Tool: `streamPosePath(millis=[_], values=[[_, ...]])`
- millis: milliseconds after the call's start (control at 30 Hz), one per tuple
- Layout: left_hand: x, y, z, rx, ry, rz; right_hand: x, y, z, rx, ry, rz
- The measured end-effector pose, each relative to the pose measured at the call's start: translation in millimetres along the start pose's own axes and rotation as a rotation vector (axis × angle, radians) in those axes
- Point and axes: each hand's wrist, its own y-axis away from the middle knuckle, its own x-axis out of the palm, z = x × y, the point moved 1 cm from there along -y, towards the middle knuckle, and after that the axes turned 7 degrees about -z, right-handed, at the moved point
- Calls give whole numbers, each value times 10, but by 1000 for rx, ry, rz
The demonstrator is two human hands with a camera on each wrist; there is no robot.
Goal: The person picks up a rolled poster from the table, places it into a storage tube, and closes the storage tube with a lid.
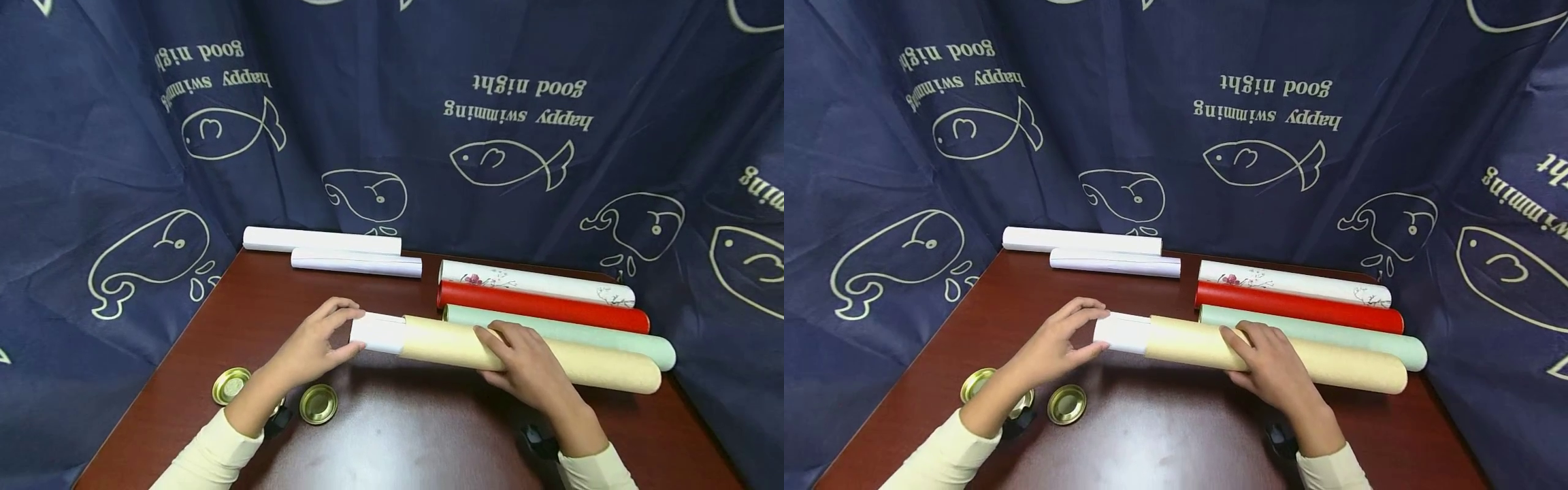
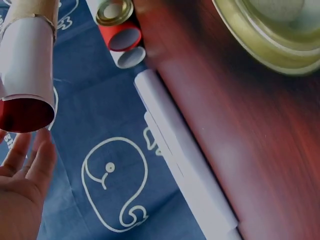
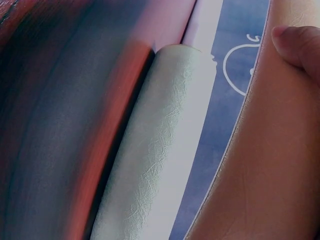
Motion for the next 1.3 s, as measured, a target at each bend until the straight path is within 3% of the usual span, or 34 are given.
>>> streamPosePath(millis=[200, 400, 567, 867, 1300], values=[[-37, -8, 21, -40, 120, -12, 27, -50, 6, -12, -18, -17], [152, -82, -38, -95, 235, 14, -66, -76, -11, -14, -15, -18], [274, -73, -101, -92, 294, 31, -51, -92, 55, -22, -14, -9], [347, -135, -146, -178, 392, 27, -57, -167, 47, -30, -5, -37], [386, -106, -234, -140, 425, 93, -60, -144, 100, -10, -41, -40]])
